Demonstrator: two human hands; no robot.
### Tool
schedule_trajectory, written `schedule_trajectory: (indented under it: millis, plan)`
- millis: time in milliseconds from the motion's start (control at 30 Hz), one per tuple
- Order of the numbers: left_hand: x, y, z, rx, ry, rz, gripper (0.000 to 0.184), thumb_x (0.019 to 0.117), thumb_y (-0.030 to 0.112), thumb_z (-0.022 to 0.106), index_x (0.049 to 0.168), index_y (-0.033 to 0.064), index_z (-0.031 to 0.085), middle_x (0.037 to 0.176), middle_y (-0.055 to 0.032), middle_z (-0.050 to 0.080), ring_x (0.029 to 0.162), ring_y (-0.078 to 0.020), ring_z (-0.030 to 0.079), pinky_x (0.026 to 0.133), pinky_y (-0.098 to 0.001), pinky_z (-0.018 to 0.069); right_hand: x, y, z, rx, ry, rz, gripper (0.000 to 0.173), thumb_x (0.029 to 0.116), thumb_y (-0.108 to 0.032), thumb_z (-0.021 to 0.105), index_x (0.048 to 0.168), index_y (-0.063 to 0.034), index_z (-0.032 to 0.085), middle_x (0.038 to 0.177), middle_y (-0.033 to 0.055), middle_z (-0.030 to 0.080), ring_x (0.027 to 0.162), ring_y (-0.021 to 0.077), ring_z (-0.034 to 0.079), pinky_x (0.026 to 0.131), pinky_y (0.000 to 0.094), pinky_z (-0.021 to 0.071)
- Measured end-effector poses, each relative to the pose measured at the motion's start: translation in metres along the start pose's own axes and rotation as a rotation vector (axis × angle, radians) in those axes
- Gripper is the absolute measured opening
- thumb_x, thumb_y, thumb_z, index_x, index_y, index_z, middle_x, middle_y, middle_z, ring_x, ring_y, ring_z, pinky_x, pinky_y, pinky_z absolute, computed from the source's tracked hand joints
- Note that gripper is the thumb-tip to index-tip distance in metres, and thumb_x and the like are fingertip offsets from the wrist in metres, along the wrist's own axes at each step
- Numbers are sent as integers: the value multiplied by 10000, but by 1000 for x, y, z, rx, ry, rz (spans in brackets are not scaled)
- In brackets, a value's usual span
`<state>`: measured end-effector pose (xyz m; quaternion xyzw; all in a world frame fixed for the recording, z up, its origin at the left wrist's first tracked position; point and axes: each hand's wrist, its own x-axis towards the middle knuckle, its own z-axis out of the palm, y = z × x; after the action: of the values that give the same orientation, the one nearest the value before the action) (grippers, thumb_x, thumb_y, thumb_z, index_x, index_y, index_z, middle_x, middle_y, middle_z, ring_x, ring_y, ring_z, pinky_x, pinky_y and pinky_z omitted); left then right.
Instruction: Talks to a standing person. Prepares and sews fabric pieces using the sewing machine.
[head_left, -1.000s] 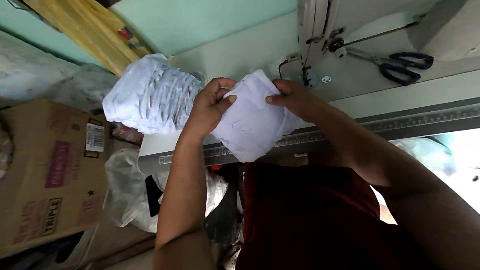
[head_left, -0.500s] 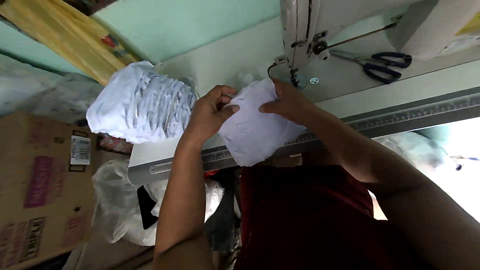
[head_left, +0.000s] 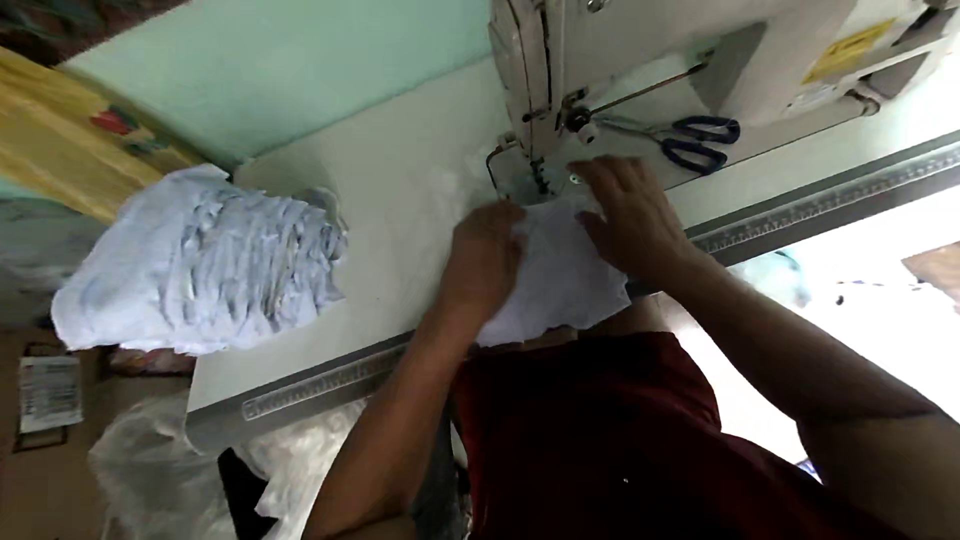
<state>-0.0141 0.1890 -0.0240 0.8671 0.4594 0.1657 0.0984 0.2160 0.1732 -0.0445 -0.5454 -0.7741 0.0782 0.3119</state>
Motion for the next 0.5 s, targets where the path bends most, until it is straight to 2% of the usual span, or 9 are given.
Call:
schedule_trajectory:
  millis: [33, 100, 133, 300, 433, 500]
  plan:
    - [-5, 2, 14, 46, -70, 37, 447, 1064, 291, 511, 1446, 62, 561, 1518, -163, 517, 1444, -370, 434, 1197, -588, 314, -4, 3, 3, -52, -51, -67, 444, 984, -173, 628, 1407, -46, 589, 1414, 245, 571, 1340, 464, 509, 1061, 669, 412]
    - [-13, 3, 31, 112, -175, 69, 590, 1087, 438, 400, 1574, 105, 413, 1642, -135, 365, 1542, -378, 266, 1230, -652, 164, -15, 3, 10, -128, -209, -122, 455, 1047, -290, 523, 1445, -77, 576, 1498, 179, 543, 1417, 396, 472, 1136, 647, 345]
    - [-14, 1, 33, 132, -191, 75, 621, 1088, 471, 364, 1593, 109, 378, 1660, -133, 332, 1556, -380, 229, 1231, -660, 134, -18, 4, 13, -160, -268, -128, 481, 1064, -328, 477, 1469, -80, 553, 1522, 164, 527, 1431, 373, 467, 1145, 642, 333]
    - [2, -14, 33, 184, -199, 89, 655, 1092, 504, 276, 1612, 109, 335, 1678, -108, 301, 1567, -346, 212, 1242, -635, 124, -8, 16, 22, -199, -288, -117, 564, 1093, -405, 337, 1526, -76, 487, 1592, 156, 450, 1474, 369, 420, 1153, 683, 296]
    - [23, -21, 33, 207, -169, 95, 646, 1098, 488, 266, 1601, 91, 355, 1668, -119, 321, 1557, -371, 234, 1234, -651, 135, 18, 29, 21, -192, -314, -110, 584, 1101, -416, 305, 1532, -57, 471, 1595, 163, 444, 1483, 373, 406, 1159, 708, 259]
    - [32, -22, 33, 209, -174, 84, 647, 1098, 487, 277, 1603, 88, 347, 1669, -129, 314, 1554, -382, 234, 1231, -657, 137, 28, 35, 16, -197, -378, -98, 600, 1105, -427, 276, 1562, -68, 429, 1623, 149, 406, 1508, 377, 362, 1167, 732, 213]
